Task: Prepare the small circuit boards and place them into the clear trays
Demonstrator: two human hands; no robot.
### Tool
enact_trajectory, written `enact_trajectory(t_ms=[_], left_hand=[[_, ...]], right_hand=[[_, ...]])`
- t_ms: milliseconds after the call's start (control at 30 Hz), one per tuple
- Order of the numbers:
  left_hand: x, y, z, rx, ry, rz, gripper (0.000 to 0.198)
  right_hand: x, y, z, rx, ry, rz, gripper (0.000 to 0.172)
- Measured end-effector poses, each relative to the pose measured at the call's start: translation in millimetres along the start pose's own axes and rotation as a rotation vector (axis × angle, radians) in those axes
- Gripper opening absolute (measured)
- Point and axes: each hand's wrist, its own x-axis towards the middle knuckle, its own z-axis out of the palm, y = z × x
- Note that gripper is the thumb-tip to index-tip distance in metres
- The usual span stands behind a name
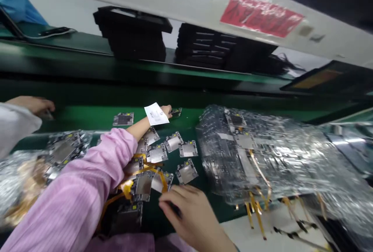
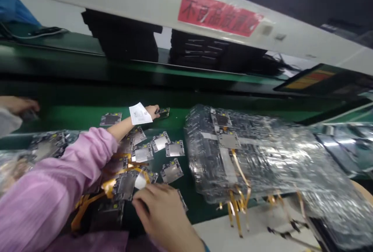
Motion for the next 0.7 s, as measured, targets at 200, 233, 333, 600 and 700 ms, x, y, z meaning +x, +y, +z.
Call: enact_trajectory(t_ms=[200,233,333,600,700], left_hand=[[-141.9,-28.1,-85.2,-0.374,0.117,-0.101,0.053],[-177.5,-37.9,-94.9,-0.462,0.14,-0.105,0.058],[-283.5,-68.4,-95.4,-0.954,0.336,-0.303,0.056],[-405.1,-83.3,-14.5,-1.149,0.561,-0.898,0.056],[-395.8,-70.3,-11.7,-0.987,0.49,-0.851,0.057]], right_hand=[[84.9,-1.1,107.7,-0.144,-0.168,-0.117,0.017],[94.2,-1.3,116.9,-0.182,-0.191,-0.147,0.021],[106.2,-6.1,132.7,-0.264,-0.208,-0.155,0.019],[91.1,-15.5,136.8,-0.348,-0.202,-0.15,0.012],[91.4,-14.2,139.9,-0.363,-0.198,-0.16,0.018]])
